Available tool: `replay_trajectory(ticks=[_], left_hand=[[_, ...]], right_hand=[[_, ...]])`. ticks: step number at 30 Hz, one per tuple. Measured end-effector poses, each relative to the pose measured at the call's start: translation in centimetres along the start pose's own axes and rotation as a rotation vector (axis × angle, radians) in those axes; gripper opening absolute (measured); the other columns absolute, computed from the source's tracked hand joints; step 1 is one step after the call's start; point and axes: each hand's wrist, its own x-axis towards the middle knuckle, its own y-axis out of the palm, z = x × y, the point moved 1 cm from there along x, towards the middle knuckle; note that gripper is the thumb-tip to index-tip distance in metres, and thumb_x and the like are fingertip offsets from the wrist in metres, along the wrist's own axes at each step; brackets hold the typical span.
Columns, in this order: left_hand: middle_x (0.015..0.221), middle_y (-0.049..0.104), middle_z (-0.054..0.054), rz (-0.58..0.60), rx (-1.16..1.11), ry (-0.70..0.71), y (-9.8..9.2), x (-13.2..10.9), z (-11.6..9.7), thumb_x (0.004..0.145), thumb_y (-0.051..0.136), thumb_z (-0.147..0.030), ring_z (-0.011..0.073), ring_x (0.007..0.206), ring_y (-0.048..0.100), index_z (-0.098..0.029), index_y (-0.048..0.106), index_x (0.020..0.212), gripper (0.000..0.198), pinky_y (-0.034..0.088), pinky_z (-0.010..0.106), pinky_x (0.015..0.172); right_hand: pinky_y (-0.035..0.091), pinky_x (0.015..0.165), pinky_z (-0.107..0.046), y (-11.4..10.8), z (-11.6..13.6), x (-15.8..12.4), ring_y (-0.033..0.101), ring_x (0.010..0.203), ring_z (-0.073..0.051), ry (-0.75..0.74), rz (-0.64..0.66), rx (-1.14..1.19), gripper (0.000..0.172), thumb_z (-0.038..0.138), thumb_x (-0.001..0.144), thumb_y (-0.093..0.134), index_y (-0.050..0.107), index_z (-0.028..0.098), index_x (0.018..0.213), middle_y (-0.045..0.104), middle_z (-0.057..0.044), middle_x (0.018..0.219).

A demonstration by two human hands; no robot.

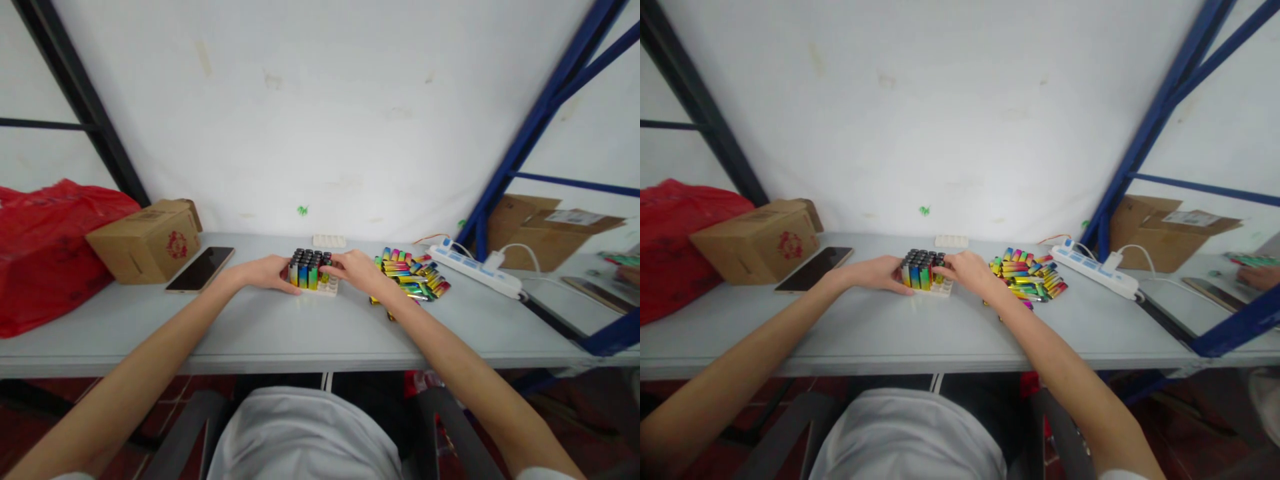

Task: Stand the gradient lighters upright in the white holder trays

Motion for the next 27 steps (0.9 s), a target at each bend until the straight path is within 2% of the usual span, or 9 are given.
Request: replay_trajectory(ticks=[3, 6, 8, 10, 12, 14, 16, 22, 27], left_hand=[[0.085, 0.069, 0.004, -0.004, 0.001, -0.004, 0.0, 0.0, -0.1, 0.068, 0.068, -0.072, 0.0197, 0.073, 0.061, -0.018, 0.064, 0.102, 0.064, 0.043, 0.026, 0.062], [0.087, 0.069, 0.004, 0.001, -0.003, -0.005, 0.0, -0.1, -0.2, 0.070, 0.067, -0.071, 0.0202, 0.075, 0.062, -0.018, 0.064, 0.103, 0.063, 0.043, 0.026, 0.063], [0.088, 0.069, 0.005, 0.003, 0.009, -0.016, 0.0, 0.0, -0.2, 0.069, 0.066, -0.074, 0.0209, 0.076, 0.062, -0.018, 0.064, 0.101, 0.065, 0.043, 0.027, 0.062], [0.088, 0.070, 0.005, 0.000, 0.020, -0.022, 0.0, 0.0, -0.1, 0.068, 0.066, -0.075, 0.0212, 0.076, 0.062, -0.017, 0.064, 0.100, 0.066, 0.043, 0.027, 0.062], [0.088, 0.069, 0.005, -0.001, 0.025, -0.017, 0.0, 0.0, -0.1, 0.068, 0.067, -0.074, 0.0212, 0.076, 0.062, -0.018, 0.064, 0.098, 0.064, 0.043, 0.027, 0.063], [0.087, 0.069, 0.004, 0.001, 0.024, -0.008, 0.0, 0.1, 0.0, 0.069, 0.067, -0.073, 0.0208, 0.076, 0.062, -0.018, 0.064, 0.098, 0.062, 0.044, 0.027, 0.064], [0.087, 0.069, 0.004, -0.002, 0.024, -0.004, 0.1, 0.1, 0.0, 0.069, 0.067, -0.073, 0.0205, 0.075, 0.062, -0.018, 0.064, 0.097, 0.062, 0.044, 0.027, 0.063], [0.088, 0.069, 0.005, -0.003, 0.020, -0.004, 0.0, 0.0, -0.2, 0.069, 0.068, -0.071, 0.0208, 0.076, 0.063, -0.017, 0.064, 0.099, 0.062, 0.044, 0.027, 0.063], [0.087, 0.070, 0.005, 0.003, 0.043, -0.013, -0.1, -0.1, -0.4, 0.069, 0.067, -0.072, 0.0214, 0.076, 0.063, -0.017, 0.064, 0.098, 0.062, 0.043, 0.027, 0.063]], right_hand=[[0.024, 0.058, -0.027, -0.6, -0.1, -0.2, 0.050, 0.057, -0.015, -0.008, 0.044, -0.054, 0.044, 0.058, 0.092, 0.059, 0.064, 0.021, 0.068, 0.063, -0.003, 0.063], [0.026, 0.059, -0.028, -2.0, -0.8, -0.4, 0.050, 0.056, -0.015, -0.015, 0.064, -0.139, 0.049, 0.053, 0.100, 0.047, 0.064, 0.021, 0.069, 0.063, -0.004, 0.062], [0.028, 0.061, -0.028, -3.5, -1.9, -0.6, 0.053, 0.060, -0.016, 0.020, 0.028, -0.198, 0.045, 0.046, 0.102, 0.045, 0.067, 0.020, 0.073, 0.064, -0.005, 0.065], [0.032, 0.063, -0.028, -5.1, -3.4, -1.1, 0.057, 0.066, -0.018, 0.091, 0.030, -0.248, 0.032, 0.038, 0.100, 0.051, 0.070, 0.019, 0.083, 0.068, -0.007, 0.071], [0.036, 0.067, -0.027, -6.6, -5.1, -1.7, 0.062, 0.072, -0.019, 0.173, 0.117, -0.297, 0.017, 0.022, 0.095, 0.055, 0.072, 0.019, 0.094, 0.072, -0.008, 0.080], [0.039, 0.067, -0.025, -7.8, -6.5, -2.6, 0.065, 0.077, -0.019, 0.293, 0.270, -0.345, 0.023, 0.009, 0.087, 0.058, 0.073, 0.019, 0.100, 0.075, -0.008, 0.086], [0.040, 0.065, -0.025, -8.5, -7.4, -3.4, 0.067, 0.079, -0.019, 0.391, 0.391, -0.381, 0.028, 0.006, 0.079, 0.063, 0.074, 0.021, 0.099, 0.076, -0.007, 0.090], [0.044, 0.064, -0.025, -8.7, -7.3, -3.8, 0.069, 0.075, -0.020, 0.412, 0.517, -0.437, 0.021, 0.013, 0.068, 0.075, 0.077, 0.022, 0.086, 0.076, -0.005, 0.083], [0.046, 0.070, -0.023, -8.0, -7.4, -3.2, 0.071, 0.084, -0.020, 0.415, 0.573, -0.447, 0.023, 0.016, 0.071, 0.074, 0.079, 0.022, 0.093, 0.078, -0.005, 0.089]])
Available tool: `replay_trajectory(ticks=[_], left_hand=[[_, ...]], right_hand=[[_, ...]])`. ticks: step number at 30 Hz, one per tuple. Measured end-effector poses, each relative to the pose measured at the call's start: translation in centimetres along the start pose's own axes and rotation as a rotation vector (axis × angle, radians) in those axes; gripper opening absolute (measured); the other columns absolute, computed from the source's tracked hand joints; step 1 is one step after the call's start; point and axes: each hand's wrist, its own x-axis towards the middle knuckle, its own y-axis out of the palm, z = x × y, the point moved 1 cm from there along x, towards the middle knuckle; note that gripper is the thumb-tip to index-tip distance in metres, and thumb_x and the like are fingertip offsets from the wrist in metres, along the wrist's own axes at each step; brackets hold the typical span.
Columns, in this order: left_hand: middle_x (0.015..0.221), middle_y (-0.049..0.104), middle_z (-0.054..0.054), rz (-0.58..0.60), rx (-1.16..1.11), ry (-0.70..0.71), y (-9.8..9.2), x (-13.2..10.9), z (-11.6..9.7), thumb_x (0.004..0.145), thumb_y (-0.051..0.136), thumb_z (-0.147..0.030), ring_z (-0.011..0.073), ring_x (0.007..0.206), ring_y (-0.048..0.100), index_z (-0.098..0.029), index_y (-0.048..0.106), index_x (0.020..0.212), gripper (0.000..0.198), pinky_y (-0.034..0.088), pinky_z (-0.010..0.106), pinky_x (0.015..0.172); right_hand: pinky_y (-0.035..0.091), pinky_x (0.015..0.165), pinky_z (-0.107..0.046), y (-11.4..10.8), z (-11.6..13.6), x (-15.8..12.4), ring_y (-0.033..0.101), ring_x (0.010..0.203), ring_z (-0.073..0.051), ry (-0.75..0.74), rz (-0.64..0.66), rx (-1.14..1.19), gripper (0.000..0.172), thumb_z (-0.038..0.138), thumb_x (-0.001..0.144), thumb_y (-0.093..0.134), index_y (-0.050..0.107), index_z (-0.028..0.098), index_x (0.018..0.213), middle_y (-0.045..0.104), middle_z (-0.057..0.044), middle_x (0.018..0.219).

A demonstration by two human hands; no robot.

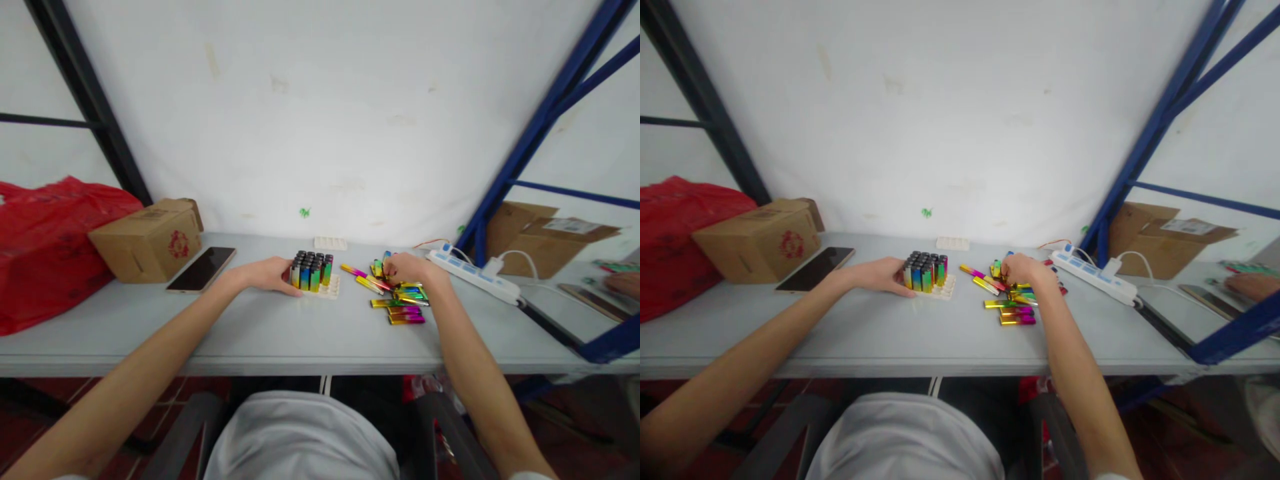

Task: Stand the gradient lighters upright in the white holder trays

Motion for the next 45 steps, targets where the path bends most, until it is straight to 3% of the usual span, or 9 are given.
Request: replay_trajectory(ticks=[4, 8, 13, 16, 22, 27, 36, 41, 45], left_hand=[[0.089, 0.070, 0.005, -0.002, -0.015, 0.018, 0.2, 0.2, 0.3, 0.070, 0.067, -0.072, 0.0211, 0.077, 0.062, -0.017, 0.065, 0.101, 0.063, 0.043, 0.027, 0.063], [0.088, 0.069, 0.005, -0.018, -0.019, 0.030, 0.3, 0.2, 0.5, 0.069, 0.068, -0.072, 0.0206, 0.076, 0.062, -0.017, 0.065, 0.103, 0.065, 0.042, 0.026, 0.063], [0.087, 0.069, 0.004, -0.012, -0.033, 0.041, 0.3, 0.3, 0.7, 0.069, 0.067, -0.073, 0.0201, 0.075, 0.062, -0.017, 0.065, 0.103, 0.065, 0.043, 0.026, 0.062], [0.086, 0.070, 0.003, -0.017, -0.040, 0.048, 0.4, 0.4, 0.8, 0.069, 0.067, -0.074, 0.0196, 0.073, 0.061, -0.018, 0.066, 0.105, 0.067, 0.042, 0.026, 0.061], [0.086, 0.069, 0.005, -0.025, -0.019, 0.034, 0.4, 0.3, 0.8, 0.068, 0.067, -0.076, 0.0200, 0.073, 0.062, -0.016, 0.064, 0.106, 0.071, 0.043, 0.026, 0.061], [0.088, 0.069, 0.005, -0.017, -0.014, 0.039, 0.2, 0.2, 0.5, 0.069, 0.066, -0.076, 0.0208, 0.075, 0.062, -0.016, 0.065, 0.106, 0.070, 0.044, 0.027, 0.063], [0.086, 0.070, 0.004, -0.025, -0.033, 0.042, 0.4, 0.3, 0.8, 0.068, 0.067, -0.075, 0.0198, 0.074, 0.062, -0.017, 0.065, 0.105, 0.069, 0.043, 0.026, 0.062], [0.086, 0.070, 0.003, -0.026, -0.058, 0.065, 0.5, 0.4, 0.8, 0.069, 0.067, -0.073, 0.0196, 0.075, 0.062, -0.018, 0.065, 0.108, 0.067, 0.043, 0.026, 0.063], [0.087, 0.070, 0.004, -0.022, -0.045, 0.040, 0.3, 0.2, 0.5, 0.067, 0.068, -0.074, 0.0203, 0.075, 0.063, -0.017, 0.064, 0.107, 0.069, 0.044, 0.026, 0.063]], right_hand=[[0.047, 0.076, -0.026, -0.2, -0.3, 0.4, 0.070, 0.088, -0.022, -0.031, -0.123, -0.012, 0.021, 0.018, 0.085, 0.062, 0.078, 0.017, 0.098, 0.077, -0.010, 0.098], [0.047, 0.083, -0.031, -0.9, 0.2, 0.4, 0.067, 0.089, -0.022, -0.138, -0.453, 0.124, 0.023, 0.023, 0.092, 0.056, 0.074, 0.012, 0.102, 0.074, -0.015, 0.100], [0.048, 0.064, -0.027, -0.9, 3.1, 1.1, 0.061, 0.068, -0.014, -0.348, -0.707, 1.010, 0.020, 0.036, 0.085, 0.067, 0.064, 0.018, 0.094, 0.069, -0.003, 0.083], [0.049, 0.062, -0.025, -0.3, 5.6, 1.6, 0.062, 0.065, -0.013, -0.422, -0.628, 1.511, 0.025, 0.037, 0.077, 0.077, 0.058, 0.021, 0.084, 0.066, 0.001, 0.073], [0.054, 0.096, -0.033, 1.3, 8.5, 2.2, 0.072, 0.096, -0.019, -0.411, -0.407, 1.934, 0.030, 0.026, 0.071, 0.085, 0.064, 0.020, 0.091, 0.074, -0.004, 0.092], [0.052, 0.104, -0.031, 2.1, 9.5, 2.7, 0.071, 0.104, -0.019, -0.354, -0.307, 2.016, 0.022, 0.018, 0.077, 0.077, 0.071, 0.017, 0.098, 0.076, -0.007, 0.104], [0.055, 0.099, -0.031, 1.9, 9.6, 3.0, 0.072, 0.097, -0.018, -0.300, -0.250, 2.138, 0.013, 0.007, 0.076, 0.068, 0.066, 0.016, 0.085, 0.074, -0.003, 0.092], [0.059, 0.085, -0.031, 2.2, 9.6, 2.8, 0.072, 0.084, -0.017, -0.276, -0.209, 2.088, 0.014, 0.017, 0.078, 0.071, 0.058, 0.019, 0.084, 0.072, -0.001, 0.085], [0.052, 0.059, -0.023, 2.2, 9.9, 2.4, 0.067, 0.066, -0.012, -0.311, -0.234, 1.955, 0.025, 0.028, 0.078, 0.074, 0.053, 0.021, 0.088, 0.072, -0.001, 0.083]])
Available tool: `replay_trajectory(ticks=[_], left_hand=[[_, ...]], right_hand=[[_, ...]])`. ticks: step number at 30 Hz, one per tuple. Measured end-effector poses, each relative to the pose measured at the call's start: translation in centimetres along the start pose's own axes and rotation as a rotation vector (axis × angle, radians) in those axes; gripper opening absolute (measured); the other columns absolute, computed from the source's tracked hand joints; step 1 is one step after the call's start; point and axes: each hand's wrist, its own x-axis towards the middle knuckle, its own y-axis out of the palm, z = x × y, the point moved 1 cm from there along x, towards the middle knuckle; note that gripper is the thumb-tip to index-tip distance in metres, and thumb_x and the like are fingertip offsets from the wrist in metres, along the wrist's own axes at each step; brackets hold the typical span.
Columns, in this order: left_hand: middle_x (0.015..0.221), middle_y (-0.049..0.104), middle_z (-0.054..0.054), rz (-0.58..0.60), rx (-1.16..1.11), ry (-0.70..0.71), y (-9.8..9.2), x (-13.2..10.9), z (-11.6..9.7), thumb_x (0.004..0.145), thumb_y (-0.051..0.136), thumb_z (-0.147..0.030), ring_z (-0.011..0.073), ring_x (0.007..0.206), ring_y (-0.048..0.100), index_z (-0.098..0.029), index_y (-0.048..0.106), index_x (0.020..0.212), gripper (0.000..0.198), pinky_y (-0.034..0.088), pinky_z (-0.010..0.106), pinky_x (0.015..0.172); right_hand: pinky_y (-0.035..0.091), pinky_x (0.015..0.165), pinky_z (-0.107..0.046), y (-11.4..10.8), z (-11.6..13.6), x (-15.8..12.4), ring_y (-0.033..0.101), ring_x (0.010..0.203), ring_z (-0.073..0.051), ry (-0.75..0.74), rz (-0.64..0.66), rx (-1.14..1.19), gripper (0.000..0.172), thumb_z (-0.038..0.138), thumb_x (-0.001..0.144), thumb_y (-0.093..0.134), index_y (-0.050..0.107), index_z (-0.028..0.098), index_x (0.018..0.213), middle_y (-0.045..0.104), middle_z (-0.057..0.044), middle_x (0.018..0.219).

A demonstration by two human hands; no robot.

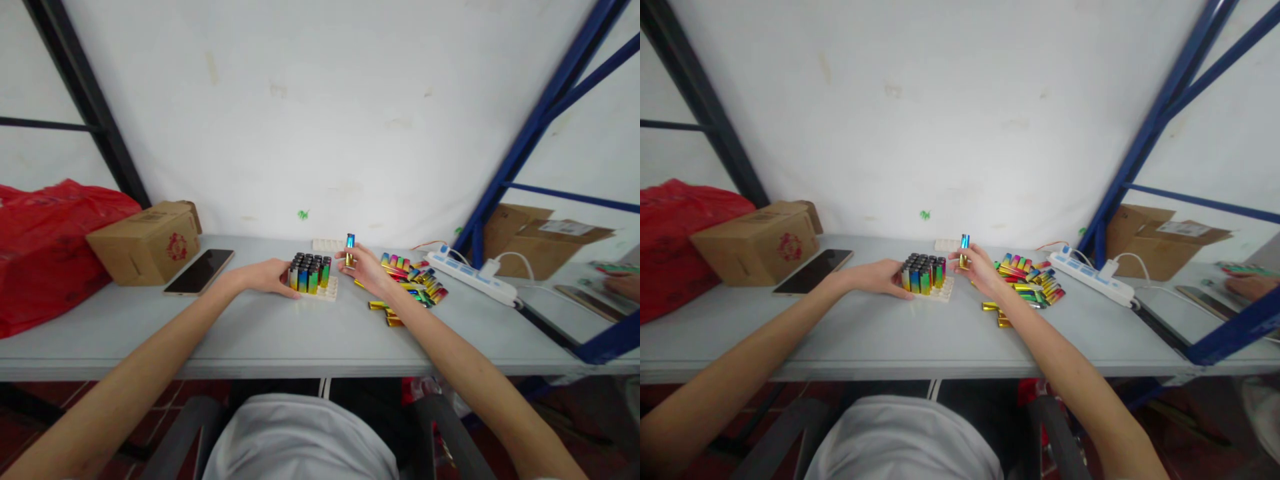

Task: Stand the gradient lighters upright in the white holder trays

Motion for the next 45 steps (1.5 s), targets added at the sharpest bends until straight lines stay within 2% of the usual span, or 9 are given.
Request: replay_trajectory(ticks=[3, 6, 15, 20, 23, 27, 31, 38, 45], left_hand=[[0.088, 0.070, 0.005, 0.003, 0.009, -0.008, -0.1, -0.1, -0.2, 0.067, 0.067, -0.075, 0.0211, 0.076, 0.063, -0.017, 0.063, 0.107, 0.070, 0.044, 0.026, 0.064], [0.087, 0.070, 0.005, -0.003, 0.013, -0.006, -0.1, 0.0, -0.1, 0.067, 0.067, -0.075, 0.0212, 0.075, 0.063, -0.017, 0.064, 0.106, 0.069, 0.044, 0.027, 0.063], [0.088, 0.070, 0.005, 0.007, -0.006, -0.008, -0.1, -0.1, -0.1, 0.068, 0.067, -0.074, 0.0213, 0.076, 0.063, -0.017, 0.064, 0.105, 0.068, 0.044, 0.027, 0.063], [0.092, 0.071, 0.005, 0.019, -0.016, -0.014, -0.4, -0.3, -0.8, 0.070, 0.068, -0.069, 0.0213, 0.079, 0.064, -0.017, 0.062, 0.109, 0.065, 0.045, 0.027, 0.066], [0.092, 0.071, 0.005, 0.025, -0.018, -0.006, -0.3, -0.3, -0.7, 0.070, 0.068, -0.069, 0.0213, 0.079, 0.064, -0.017, 0.063, 0.107, 0.064, 0.045, 0.027, 0.067], [0.091, 0.071, 0.006, 0.013, -0.021, -0.006, -0.2, -0.2, -0.4, 0.069, 0.068, -0.071, 0.0218, 0.079, 0.064, -0.017, 0.063, 0.107, 0.066, 0.045, 0.027, 0.066], [0.091, 0.071, 0.004, 0.003, -0.037, -0.001, -0.1, -0.1, -0.1, 0.067, 0.069, -0.071, 0.0207, 0.078, 0.063, -0.018, 0.063, 0.109, 0.068, 0.045, 0.027, 0.066], [0.088, 0.070, 0.005, 0.008, -0.005, 0.003, 0.0, 0.0, 0.1, 0.068, 0.067, -0.074, 0.0209, 0.075, 0.063, -0.018, 0.064, 0.105, 0.067, 0.044, 0.027, 0.063], [0.089, 0.070, 0.004, 0.012, -0.031, -0.009, 0.0, 0.0, 0.0, 0.067, 0.070, -0.072, 0.0201, 0.076, 0.063, -0.018, 0.064, 0.108, 0.067, 0.045, 0.026, 0.065]], right_hand=[[0.038, 0.046, -0.019, 0.1, -0.1, 0.0, 0.058, 0.054, -0.009, -0.046, 0.011, -0.095, 0.033, 0.034, 0.076, 0.076, 0.050, 0.022, 0.092, 0.070, 0.002, 0.078], [0.031, 0.043, -0.019, 0.1, -0.2, 0.1, 0.053, 0.051, -0.008, -0.080, 0.006, -0.166, 0.040, 0.039, 0.073, 0.077, 0.049, 0.024, 0.098, 0.067, 0.004, 0.075], [0.036, 0.045, -0.020, 0.2, -0.8, 0.2, 0.039, 0.048, -0.007, -0.113, 0.001, -0.273, 0.044, 0.062, 0.079, 0.068, 0.054, 0.021, 0.086, 0.042, 0.010, 0.057], [0.024, 0.038, -0.022, 0.1, -1.0, 0.1, 0.031, 0.042, -0.007, -0.121, -0.046, -0.517, 0.052, 0.071, 0.078, 0.063, 0.049, 0.022, 0.072, 0.039, 0.008, 0.053], [0.026, 0.040, -0.023, 0.0, -1.0, -0.1, 0.033, 0.042, -0.008, -0.169, -0.090, -0.667, 0.054, 0.073, 0.080, 0.058, 0.048, 0.022, 0.069, 0.040, 0.007, 0.052], [0.030, 0.048, -0.025, -0.1, -0.9, -0.1, 0.040, 0.047, -0.011, -0.252, -0.120, -0.901, 0.056, 0.072, 0.086, 0.050, 0.050, 0.021, 0.063, 0.045, 0.004, 0.051], [0.029, 0.055, -0.026, -0.3, -0.8, 0.2, 0.043, 0.055, -0.013, -0.362, -0.181, -1.075, 0.051, 0.060, 0.090, 0.049, 0.048, 0.020, 0.058, 0.048, 0.002, 0.054], [0.024, 0.057, -0.028, -0.6, -0.4, 0.5, 0.042, 0.056, -0.014, -0.363, -0.282, -1.165, 0.036, 0.040, 0.087, 0.044, 0.042, 0.021, 0.057, 0.041, 0.003, 0.053], [0.026, 0.058, -0.027, 0.0, -0.3, 0.2, 0.040, 0.058, -0.013, -0.419, -0.220, -1.180, 0.047, 0.054, 0.092, 0.045, 0.044, 0.021, 0.060, 0.043, 0.003, 0.056]])
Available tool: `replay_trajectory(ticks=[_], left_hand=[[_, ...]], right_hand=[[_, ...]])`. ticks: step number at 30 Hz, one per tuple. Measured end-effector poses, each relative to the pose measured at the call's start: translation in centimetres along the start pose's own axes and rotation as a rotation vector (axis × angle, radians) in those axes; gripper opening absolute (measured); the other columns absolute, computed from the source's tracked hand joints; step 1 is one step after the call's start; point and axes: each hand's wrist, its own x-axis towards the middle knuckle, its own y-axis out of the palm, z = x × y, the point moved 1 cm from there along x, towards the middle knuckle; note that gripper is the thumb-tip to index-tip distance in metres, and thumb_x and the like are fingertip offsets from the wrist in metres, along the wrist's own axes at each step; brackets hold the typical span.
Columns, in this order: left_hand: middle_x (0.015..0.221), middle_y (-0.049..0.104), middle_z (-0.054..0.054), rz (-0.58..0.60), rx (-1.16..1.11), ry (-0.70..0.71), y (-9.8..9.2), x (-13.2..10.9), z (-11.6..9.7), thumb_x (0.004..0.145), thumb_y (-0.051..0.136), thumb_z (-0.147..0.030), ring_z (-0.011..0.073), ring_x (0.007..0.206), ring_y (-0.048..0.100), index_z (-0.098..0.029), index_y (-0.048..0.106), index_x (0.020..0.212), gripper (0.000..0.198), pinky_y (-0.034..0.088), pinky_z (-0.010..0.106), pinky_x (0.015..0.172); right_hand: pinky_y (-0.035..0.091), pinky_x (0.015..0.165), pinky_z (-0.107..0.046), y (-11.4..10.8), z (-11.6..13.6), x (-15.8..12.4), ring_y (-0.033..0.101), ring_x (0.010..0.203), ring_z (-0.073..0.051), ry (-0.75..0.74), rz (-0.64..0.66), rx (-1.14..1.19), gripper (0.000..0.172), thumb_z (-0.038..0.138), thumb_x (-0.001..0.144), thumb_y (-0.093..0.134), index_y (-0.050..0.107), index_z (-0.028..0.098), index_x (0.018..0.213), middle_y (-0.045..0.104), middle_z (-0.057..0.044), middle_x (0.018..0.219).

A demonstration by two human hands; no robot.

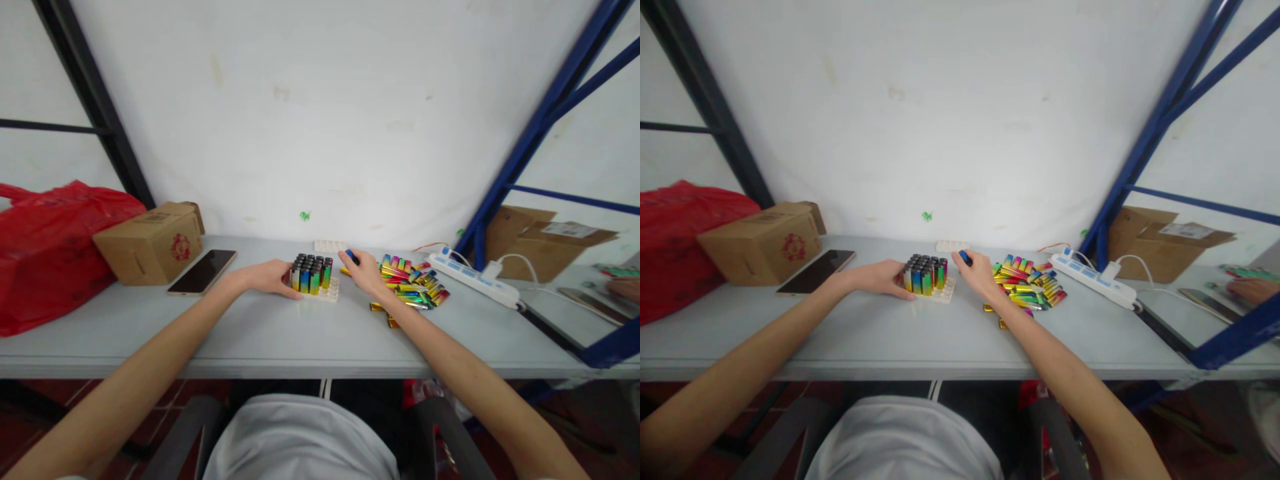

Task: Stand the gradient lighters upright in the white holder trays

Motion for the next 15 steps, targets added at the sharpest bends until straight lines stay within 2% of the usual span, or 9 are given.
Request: replay_trajectory(ticks=[3, 10, 15], left_hand=[[0.089, 0.071, 0.004, -0.004, -0.005, 0.010, -0.06, -0.10, -0.11, 0.067, 0.069, -0.072, 0.0210, 0.077, 0.063, -0.018, 0.064, 0.108, 0.068, 0.045, 0.027, 0.065], [0.090, 0.071, 0.005, 0.006, 0.029, -0.006, -0.17, -0.26, -0.60, 0.070, 0.069, -0.069, 0.0213, 0.078, 0.064, -0.017, 0.063, 0.105, 0.063, 0.045, 0.026, 0.065], [0.092, 0.072, 0.006, 0.008, 0.015, -0.003, -0.16, -0.24, -0.55, 0.070, 0.068, -0.071, 0.0221, 0.079, 0.065, -0.017, 0.063, 0.107, 0.066, 0.045, 0.027, 0.066]], right_hand=[[0.025, 0.058, -0.027, 0.19, 0.19, -0.17, 0.038, 0.058, -0.013, -0.022, 0.007, -0.022, 0.047, 0.054, 0.091, 0.046, 0.042, 0.021, 0.059, 0.039, 0.003, 0.056], [0.022, 0.058, -0.028, 0.27, -0.13, -0.05, 0.038, 0.058, -0.013, -0.007, 0.025, -0.057, 0.034, 0.038, 0.087, 0.045, 0.040, 0.021, 0.058, 0.037, 0.002, 0.056], [0.026, 0.059, -0.027, -0.36, 0.52, -0.13, 0.041, 0.061, -0.014, -0.033, 0.012, -0.030, 0.038, 0.047, 0.093, 0.046, 0.045, 0.021, 0.064, 0.045, 0.002, 0.060]])
